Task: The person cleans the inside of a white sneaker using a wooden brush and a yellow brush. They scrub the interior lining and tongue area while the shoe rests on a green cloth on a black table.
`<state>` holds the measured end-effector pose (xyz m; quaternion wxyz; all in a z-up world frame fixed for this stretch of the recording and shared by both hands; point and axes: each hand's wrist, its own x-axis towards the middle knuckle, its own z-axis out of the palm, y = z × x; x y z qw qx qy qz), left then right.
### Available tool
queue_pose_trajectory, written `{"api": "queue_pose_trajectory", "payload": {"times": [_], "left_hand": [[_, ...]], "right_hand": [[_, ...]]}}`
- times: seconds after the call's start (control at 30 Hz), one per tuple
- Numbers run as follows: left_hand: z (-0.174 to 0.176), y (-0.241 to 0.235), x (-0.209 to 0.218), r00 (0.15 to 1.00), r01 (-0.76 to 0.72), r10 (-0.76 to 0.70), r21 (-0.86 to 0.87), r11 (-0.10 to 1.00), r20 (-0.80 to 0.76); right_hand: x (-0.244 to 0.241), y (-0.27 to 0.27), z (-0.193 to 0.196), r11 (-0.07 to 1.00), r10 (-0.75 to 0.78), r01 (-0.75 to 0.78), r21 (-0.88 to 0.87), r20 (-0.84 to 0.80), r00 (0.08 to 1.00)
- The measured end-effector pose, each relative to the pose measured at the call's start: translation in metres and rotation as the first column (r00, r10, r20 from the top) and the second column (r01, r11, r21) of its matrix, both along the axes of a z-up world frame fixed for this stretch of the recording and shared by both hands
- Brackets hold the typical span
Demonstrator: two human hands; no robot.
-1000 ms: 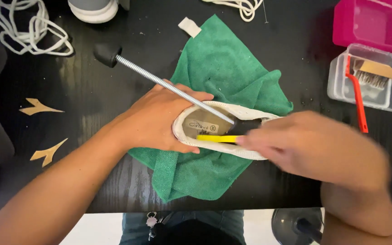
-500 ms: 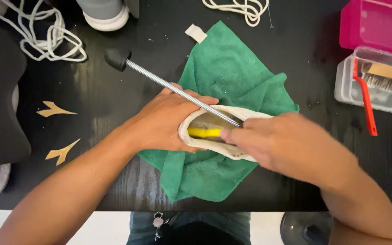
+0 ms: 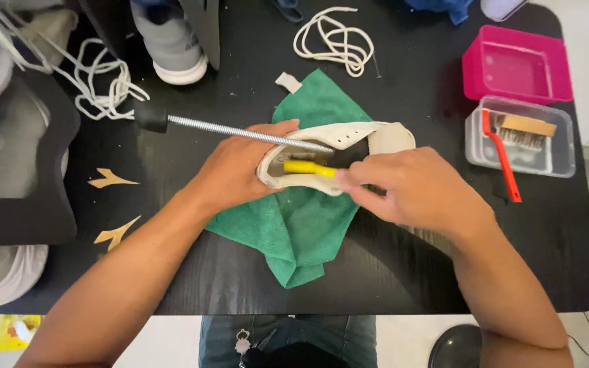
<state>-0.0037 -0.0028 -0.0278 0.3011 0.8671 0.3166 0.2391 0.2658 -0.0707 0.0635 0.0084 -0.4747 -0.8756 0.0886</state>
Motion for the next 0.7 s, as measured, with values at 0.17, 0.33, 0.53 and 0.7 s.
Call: {"api": "queue_pose_trajectory", "payload": {"times": [0.17,0.33,0.53,0.7], "left_hand": [[0.013,-0.008,0.009,0.99,0.047,-0.031,-0.116,0.992,0.136],[0.017,-0.014,0.011,0.997,0.037,-0.029,-0.114,0.993,0.078],[-0.008,-0.004,0.009,1.0,0.03,-0.029,-0.11,0.993,0.011],[0.014,-0.013,0.009,0.997,0.057,-0.051,-0.113,0.992,0.052]], "right_hand": [[0.006,-0.003,-0.013,0.999,-0.035,0.033,-0.014,-0.221,0.975],[-0.015,-0.009,-0.031,0.994,-0.001,0.034,0.106,-0.298,0.955],[0.007,-0.011,-0.012,0.992,-0.128,0.121,-0.044,-0.232,0.964],[-0.01,-0.013,-0.032,0.993,-0.105,0.117,0.026,-0.27,0.957]]}}
